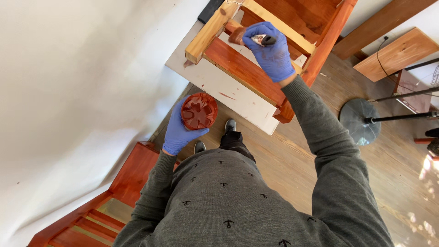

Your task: The person applies reddish-brown stain to a wooden chair frame using a paintbrush. They repeatedly dip the brush into a small container and brush the stain onto the chair's legs and slats, working methodically across the structure.

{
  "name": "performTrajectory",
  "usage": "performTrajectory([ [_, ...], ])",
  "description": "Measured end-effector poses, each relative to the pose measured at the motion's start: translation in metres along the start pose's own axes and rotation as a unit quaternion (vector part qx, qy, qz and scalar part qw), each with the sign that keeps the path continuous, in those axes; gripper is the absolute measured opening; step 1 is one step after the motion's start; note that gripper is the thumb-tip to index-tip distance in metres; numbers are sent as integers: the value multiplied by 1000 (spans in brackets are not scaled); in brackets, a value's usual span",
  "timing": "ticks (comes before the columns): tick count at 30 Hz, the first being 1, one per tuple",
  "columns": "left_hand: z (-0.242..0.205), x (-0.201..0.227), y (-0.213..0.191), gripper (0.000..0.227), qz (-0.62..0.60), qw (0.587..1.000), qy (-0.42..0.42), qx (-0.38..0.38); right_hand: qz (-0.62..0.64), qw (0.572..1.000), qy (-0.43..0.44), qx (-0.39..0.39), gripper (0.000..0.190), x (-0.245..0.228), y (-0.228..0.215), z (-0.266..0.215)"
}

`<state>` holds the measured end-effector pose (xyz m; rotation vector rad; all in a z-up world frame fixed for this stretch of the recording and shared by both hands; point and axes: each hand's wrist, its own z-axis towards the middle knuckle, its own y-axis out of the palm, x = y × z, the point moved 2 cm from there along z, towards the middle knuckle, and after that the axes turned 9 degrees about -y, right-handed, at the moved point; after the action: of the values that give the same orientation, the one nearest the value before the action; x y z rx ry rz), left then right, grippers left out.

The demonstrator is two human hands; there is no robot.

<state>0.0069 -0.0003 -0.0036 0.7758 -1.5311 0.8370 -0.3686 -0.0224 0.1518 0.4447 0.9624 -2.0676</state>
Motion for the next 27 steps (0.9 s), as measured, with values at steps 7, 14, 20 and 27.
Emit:
performTrajectory([
  [7,2,3,2,119,4,1000,12,-7,-2,1000,18,-15,13,-45,-6,-15],
  [14,8,-21,0,139,-36,998,43,15,34,989,141,8,19,-133,-5,-76],
  [20,25,35,-4,116,72,956,283,28,111,972,206,-5,29,-168,15,-116],
  [27,33,-2,12,130,124,960,249,39,82,978,192,-1,23,-167,45,-109],
])
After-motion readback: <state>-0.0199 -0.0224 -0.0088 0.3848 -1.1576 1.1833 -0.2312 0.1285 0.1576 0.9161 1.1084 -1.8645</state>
